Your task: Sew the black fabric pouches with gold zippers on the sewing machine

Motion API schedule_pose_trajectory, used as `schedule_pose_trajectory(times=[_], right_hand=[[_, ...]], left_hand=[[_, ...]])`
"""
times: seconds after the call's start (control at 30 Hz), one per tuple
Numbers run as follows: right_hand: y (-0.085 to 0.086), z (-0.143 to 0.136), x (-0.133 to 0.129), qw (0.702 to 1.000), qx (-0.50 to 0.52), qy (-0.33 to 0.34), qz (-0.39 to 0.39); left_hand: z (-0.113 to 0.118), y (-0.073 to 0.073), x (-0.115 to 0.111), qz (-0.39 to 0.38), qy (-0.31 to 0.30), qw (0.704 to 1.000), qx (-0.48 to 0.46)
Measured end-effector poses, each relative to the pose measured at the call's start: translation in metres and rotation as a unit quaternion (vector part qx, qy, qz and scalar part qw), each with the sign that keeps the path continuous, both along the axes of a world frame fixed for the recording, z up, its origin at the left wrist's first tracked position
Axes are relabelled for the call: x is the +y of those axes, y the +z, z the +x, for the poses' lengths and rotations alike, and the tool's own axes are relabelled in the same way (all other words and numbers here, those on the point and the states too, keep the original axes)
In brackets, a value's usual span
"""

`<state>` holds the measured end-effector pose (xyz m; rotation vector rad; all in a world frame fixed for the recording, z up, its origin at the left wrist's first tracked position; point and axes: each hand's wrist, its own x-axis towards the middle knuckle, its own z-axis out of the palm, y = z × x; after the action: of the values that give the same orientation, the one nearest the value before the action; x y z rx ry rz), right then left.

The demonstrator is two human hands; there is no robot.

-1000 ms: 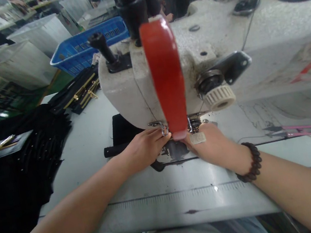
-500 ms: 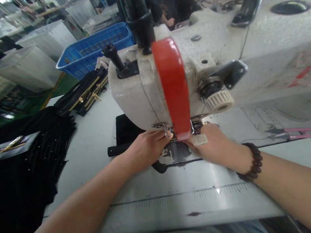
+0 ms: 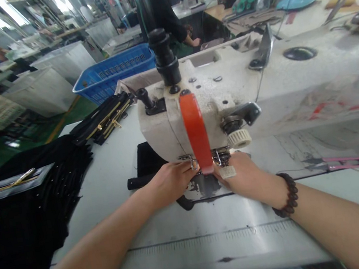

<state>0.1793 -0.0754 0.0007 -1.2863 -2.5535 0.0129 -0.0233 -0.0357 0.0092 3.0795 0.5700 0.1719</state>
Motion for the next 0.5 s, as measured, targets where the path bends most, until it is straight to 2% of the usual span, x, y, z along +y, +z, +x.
schedule_pose_trajectory(times=[0.13,0.33,0.43,0.5], right_hand=[[-0.003,0.003,-0.006,0.999,-0.003,0.005,0.035],[-0.009,0.005,0.0,0.997,0.03,0.014,0.066],[-0.007,0.001,-0.002,0.996,0.075,0.003,0.044],[-0.014,-0.001,-0.002,0.994,0.108,-0.022,-0.006]], left_hand=[[-0.002,-0.002,-0.002,-0.007,-0.012,1.0,0.006],[0.001,0.0,0.0,-0.051,0.021,0.998,0.038],[0.001,0.003,-0.003,-0.061,0.032,0.997,0.046],[0.001,0.002,-0.003,-0.056,0.035,0.996,0.052]])
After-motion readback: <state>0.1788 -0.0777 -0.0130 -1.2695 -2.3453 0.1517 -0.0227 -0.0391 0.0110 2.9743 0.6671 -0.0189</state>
